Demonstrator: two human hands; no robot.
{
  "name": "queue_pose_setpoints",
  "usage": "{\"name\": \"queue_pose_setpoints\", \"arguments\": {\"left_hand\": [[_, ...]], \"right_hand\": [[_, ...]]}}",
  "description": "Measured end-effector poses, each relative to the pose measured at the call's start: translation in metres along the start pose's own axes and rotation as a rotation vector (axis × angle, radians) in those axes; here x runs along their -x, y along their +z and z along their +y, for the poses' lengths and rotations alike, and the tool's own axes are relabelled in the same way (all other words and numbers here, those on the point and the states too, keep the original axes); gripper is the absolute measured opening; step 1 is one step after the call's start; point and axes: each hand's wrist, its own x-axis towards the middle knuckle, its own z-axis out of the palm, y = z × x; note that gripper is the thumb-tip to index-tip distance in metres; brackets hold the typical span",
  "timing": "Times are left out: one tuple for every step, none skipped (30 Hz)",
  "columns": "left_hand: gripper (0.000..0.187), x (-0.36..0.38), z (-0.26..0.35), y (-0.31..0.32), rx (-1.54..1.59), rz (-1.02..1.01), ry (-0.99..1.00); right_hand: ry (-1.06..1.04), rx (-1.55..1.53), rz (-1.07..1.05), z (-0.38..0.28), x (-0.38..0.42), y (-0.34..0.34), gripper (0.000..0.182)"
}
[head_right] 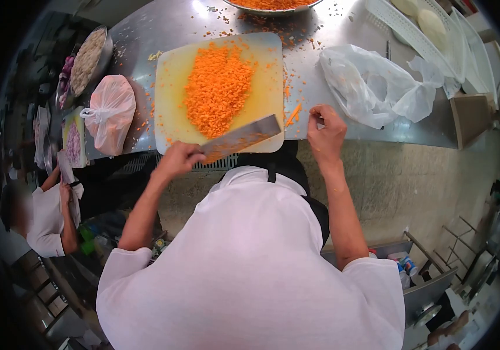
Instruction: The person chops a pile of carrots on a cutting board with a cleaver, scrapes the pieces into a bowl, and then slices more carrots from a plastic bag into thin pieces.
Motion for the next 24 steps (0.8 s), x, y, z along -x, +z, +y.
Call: {"name": "queue_pose_setpoints", "arguments": {"left_hand": [[0.026,-0.004,-0.014,-0.012,-0.036,0.008,-0.065],[0.026,-0.011,-0.025,-0.022,-0.070,0.019,-0.132],[0.026,-0.020,-0.028,-0.030,-0.067,0.030,-0.138],[0.024,-0.029,-0.026,-0.040,-0.205,0.151,-0.106],[0.023,-0.031,-0.023,-0.047,-0.345,0.271,-0.076],[0.023,-0.031,-0.019,-0.051,-0.342,0.283,-0.082],[0.021,-0.032,-0.013,-0.054,-0.407,0.372,-0.019],[0.020,-0.037,-0.005,-0.059,-0.473,0.459,0.050],[0.022,-0.032,0.016,-0.065,-0.454,0.477,0.016],[0.022,-0.030,0.021,-0.061,-0.452,0.474,0.020],[0.022,-0.027,0.024,-0.060,-0.353,0.541,0.033],[0.023,-0.026,0.025,-0.060,-0.255,0.608,0.043],[0.023,-0.028,0.017,-0.058,-0.255,0.613,0.041],[0.022,-0.033,0.005,-0.052,-0.323,0.573,0.043],[0.022,-0.036,-0.002,-0.051,-0.390,0.533,0.045],[0.022,-0.036,-0.010,-0.053,-0.391,0.539,0.046],[0.021,-0.037,-0.016,-0.057,-0.370,0.495,0.030],[0.021,-0.042,-0.013,-0.064,-0.351,0.447,0.022],[0.021,-0.043,-0.008,-0.066,-0.352,0.439,0.035],[0.021,-0.036,-0.002,-0.063,-0.304,0.492,0.035],[0.021,-0.032,0.004,-0.065,-0.261,0.555,0.036],[0.021,-0.035,-0.006,-0.064,-0.265,0.560,0.038],[0.021,-0.038,-0.022,-0.057,-0.336,0.510,-0.017],[0.021,-0.039,-0.024,-0.058,-0.405,0.461,-0.071]], "right_hand": [[-0.005,-0.003,-0.006,-0.002,-0.001,0.001,0.012],[-0.016,-0.002,-0.018,-0.004,-0.002,0.003,0.012],[-0.031,-0.002,-0.030,-0.006,-0.005,0.006,0.012],[-0.042,-0.005,-0.038,-0.008,-0.006,0.009,0.012],[-0.060,-0.007,-0.047,-0.009,-0.008,0.012,0.012],[-0.079,-0.009,-0.054,-0.011,-0.009,0.015,0.013],[-0.088,-0.010,-0.056,-0.013,-0.011,0.018,0.013],[-0.098,-0.021,-0.053,-0.015,-0.012,0.020,0.012],[-0.103,-0.030,-0.049,-0.016,-0.012,0.021,0.012],[-0.100,-0.026,-0.046,-0.016,-0.011,0.021,0.012],[-0.092,-0.018,-0.044,-0.017,-0.011,0.022,0.012],[-0.086,-0.013,-0.044,-0.017,-0.011,0.024,0.012],[-0.090,-0.015,-0.046,-0.017,-0.010,0.027,0.012],[-0.088,-0.013,-0.045,-0.015,-0.007,0.030,0.012],[-0.087,-0.010,-0.044,-0.015,-0.006,0.032,0.012],[-0.092,-0.011,-0.042,-0.015,-0.006,0.033,0.012],[-0.090,0.007,-0.062,-0.016,-0.005,0.034,0.011],[-0.084,0.026,-0.072,-0.016,-0.007,0.034,0.010],[-0.077,0.032,-0.061,-0.015,-0.009,0.035,0.010],[-0.055,0.019,-0.036,-0.015,-0.006,0.034,0.009],[-0.043,0.001,-0.009,-0.015,-0.007,0.036,0.009],[-0.048,-0.003,-0.007,-0.015,-0.009,0.040,0.009],[-0.026,-0.004,-0.017,-0.014,-0.007,0.041,0.009],[-0.004,-0.004,-0.028,-0.014,-0.005,0.041,0.009]]}}
